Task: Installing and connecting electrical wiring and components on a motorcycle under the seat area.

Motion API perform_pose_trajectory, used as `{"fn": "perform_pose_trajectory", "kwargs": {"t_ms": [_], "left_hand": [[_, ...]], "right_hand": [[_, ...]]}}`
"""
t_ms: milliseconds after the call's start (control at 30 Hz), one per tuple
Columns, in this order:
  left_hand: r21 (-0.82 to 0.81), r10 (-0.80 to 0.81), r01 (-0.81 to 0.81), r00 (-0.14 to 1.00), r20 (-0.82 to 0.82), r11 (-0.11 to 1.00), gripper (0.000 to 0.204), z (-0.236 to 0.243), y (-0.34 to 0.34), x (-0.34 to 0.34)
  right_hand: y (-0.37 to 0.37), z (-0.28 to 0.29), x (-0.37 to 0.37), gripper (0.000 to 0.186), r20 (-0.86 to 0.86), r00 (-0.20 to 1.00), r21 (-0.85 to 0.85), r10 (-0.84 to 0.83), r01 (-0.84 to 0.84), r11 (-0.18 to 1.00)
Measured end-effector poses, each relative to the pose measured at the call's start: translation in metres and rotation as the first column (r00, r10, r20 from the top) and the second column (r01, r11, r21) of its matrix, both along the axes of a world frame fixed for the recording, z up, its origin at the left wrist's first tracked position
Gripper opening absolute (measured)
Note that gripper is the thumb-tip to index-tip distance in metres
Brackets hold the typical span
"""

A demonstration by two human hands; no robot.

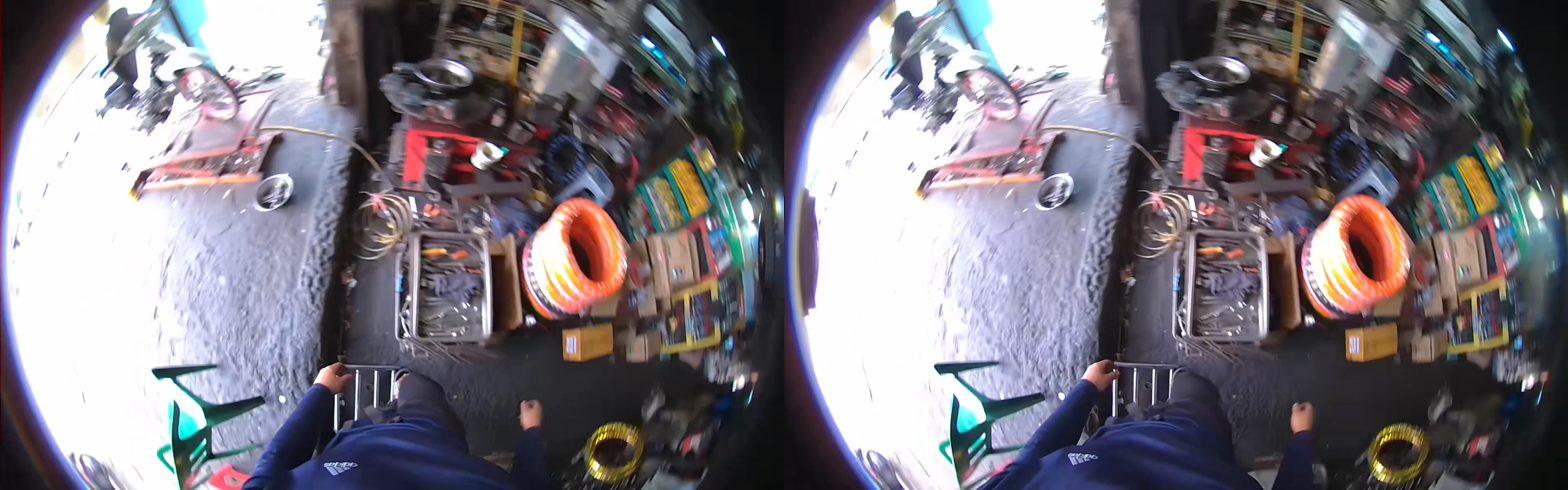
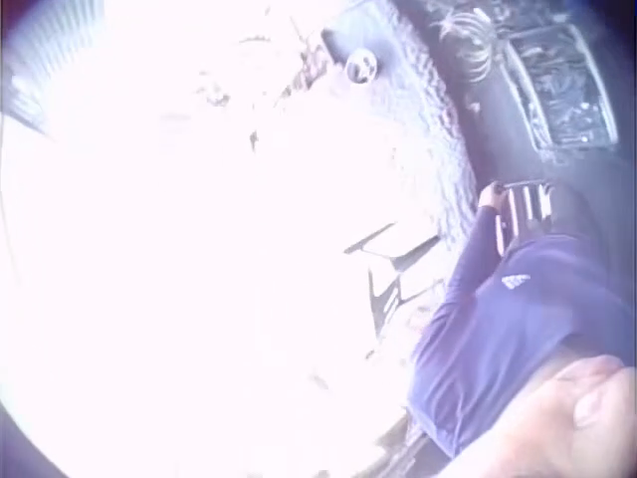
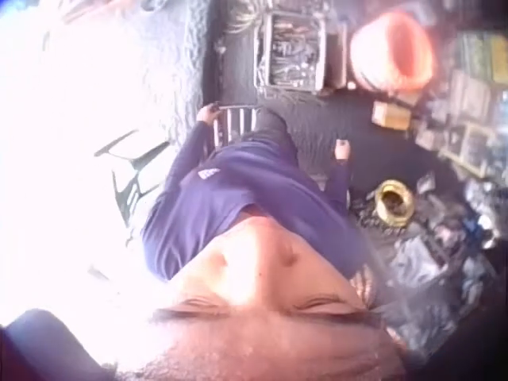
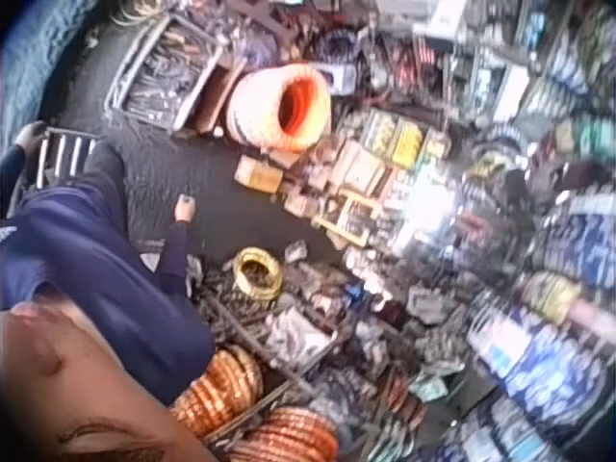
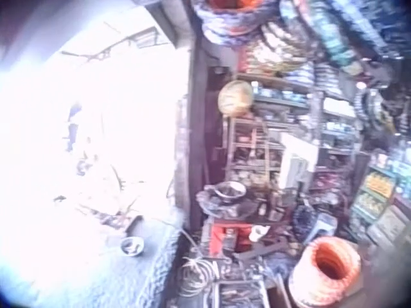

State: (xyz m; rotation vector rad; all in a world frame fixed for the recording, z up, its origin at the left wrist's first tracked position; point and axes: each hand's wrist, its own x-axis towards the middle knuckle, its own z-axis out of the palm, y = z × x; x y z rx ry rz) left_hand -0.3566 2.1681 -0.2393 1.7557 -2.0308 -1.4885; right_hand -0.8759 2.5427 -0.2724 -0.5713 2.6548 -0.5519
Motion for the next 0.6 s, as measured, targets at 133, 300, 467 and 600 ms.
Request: {"fn": "perform_pose_trajectory", "kwargs": {"t_ms": [133,300,467,600], "left_hand": [[-0.009,0.381,-0.384,0.914,0.138,0.923,0.041,0.010,0.027,0.086],[0.056,0.327,-0.351,0.911,0.251,0.935,0.037,0.017,0.003,0.098],[0.111,-0.297,0.276,0.889,0.348,0.955,0.049,0.107,-0.168,0.024],[-0.521,-0.474,0.561,0.826,0.305,0.643,0.046,0.272,-0.345,-0.054]], "right_hand": [[-0.254,0.048,-0.059,0.025,-0.100,0.917,-0.021,0.385,-0.389,0.921],[-0.497,0.069,-0.006,0.022,0.012,0.808,-0.259,0.589,-0.567,0.782],[-0.627,0.007,0.076,0.025,0.286,0.624,-0.262,0.727,-0.679,0.686],[-0.678,-0.043,0.129,0.029,0.450,0.555,0.058,0.699,-0.800,0.598]]}}
